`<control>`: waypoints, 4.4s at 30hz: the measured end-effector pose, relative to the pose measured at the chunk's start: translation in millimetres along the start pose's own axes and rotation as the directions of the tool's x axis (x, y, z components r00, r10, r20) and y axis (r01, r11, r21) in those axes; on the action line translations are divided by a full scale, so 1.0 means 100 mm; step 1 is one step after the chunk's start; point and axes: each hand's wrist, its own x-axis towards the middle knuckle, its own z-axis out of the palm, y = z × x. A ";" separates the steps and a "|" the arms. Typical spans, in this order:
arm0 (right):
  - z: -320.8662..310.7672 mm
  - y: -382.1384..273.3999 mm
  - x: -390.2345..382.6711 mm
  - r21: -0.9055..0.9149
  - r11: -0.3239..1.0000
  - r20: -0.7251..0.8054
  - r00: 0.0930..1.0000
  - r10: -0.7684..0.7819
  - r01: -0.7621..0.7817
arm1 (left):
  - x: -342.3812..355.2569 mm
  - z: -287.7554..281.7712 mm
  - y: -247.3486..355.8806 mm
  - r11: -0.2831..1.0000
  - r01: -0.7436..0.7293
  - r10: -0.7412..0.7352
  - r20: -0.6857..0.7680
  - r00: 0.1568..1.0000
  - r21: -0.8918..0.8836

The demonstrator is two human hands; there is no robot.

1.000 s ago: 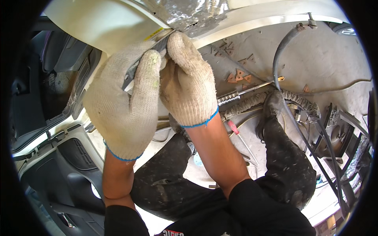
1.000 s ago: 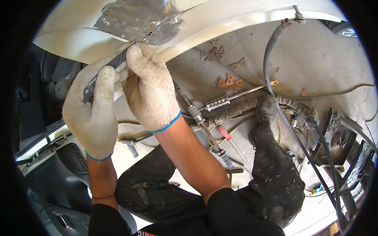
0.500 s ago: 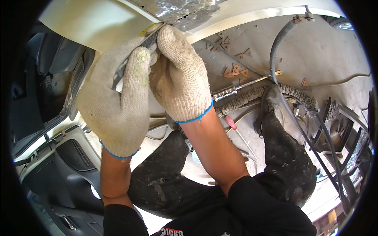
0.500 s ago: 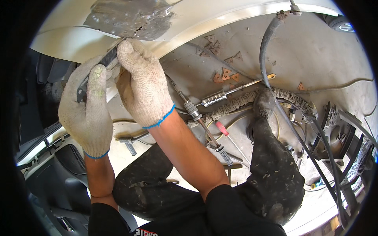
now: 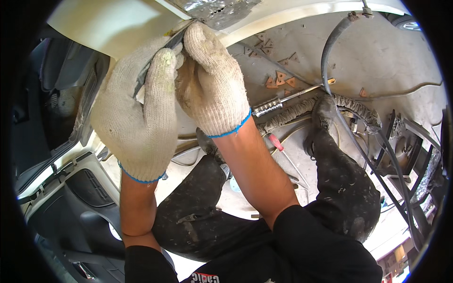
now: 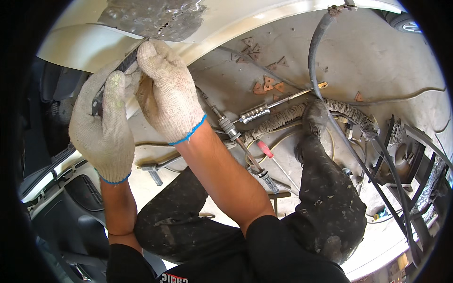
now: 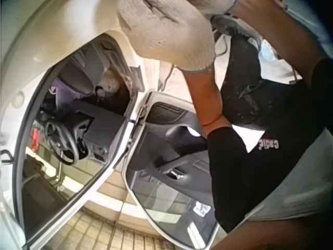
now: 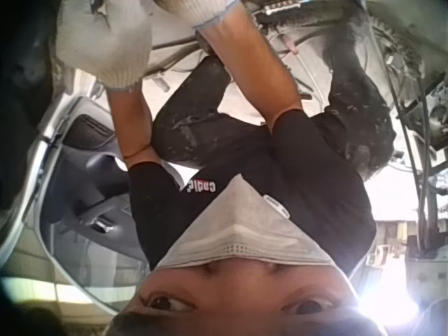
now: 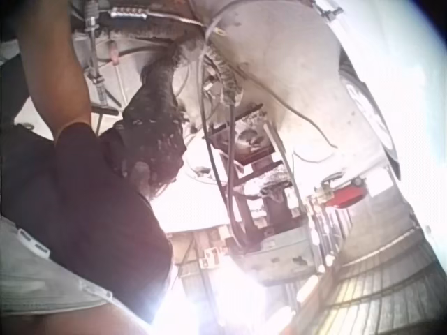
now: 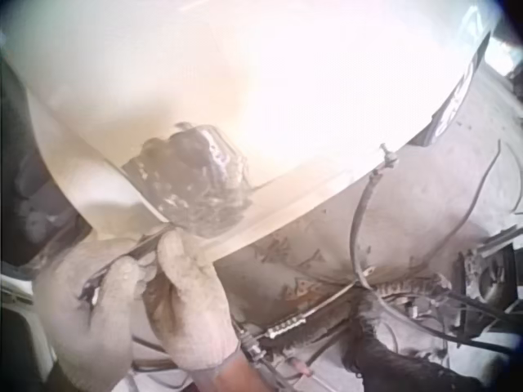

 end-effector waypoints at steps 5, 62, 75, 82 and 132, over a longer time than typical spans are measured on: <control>0.00 -0.05 0.00 0.006 1.000 0.017 1.000 0.026 -0.026 | -0.04 0.02 -0.01 0.999 -0.038 0.038 -0.028 0.999 0.015; 0.03 -0.06 -0.01 0.015 0.995 0.033 0.995 0.096 -0.096 | 0.00 0.04 -0.03 0.988 -0.153 0.152 -0.071 0.986 -0.012; 0.08 -0.01 -0.04 0.026 0.999 0.036 0.998 0.043 -0.044 | -0.02 0.00 0.00 0.991 -0.120 0.123 -0.055 0.991 0.056; 0.03 -0.02 -0.01 0.051 0.997 0.022 0.998 0.051 -0.052 | 0.02 0.00 0.01 0.991 -0.120 0.123 -0.050 0.991 0.067; -0.03 0.13 0.07 0.076 0.997 0.153 0.988 -0.015 0.004 | 0.06 -0.03 -0.01 0.997 -0.080 0.079 -0.067 0.995 -0.012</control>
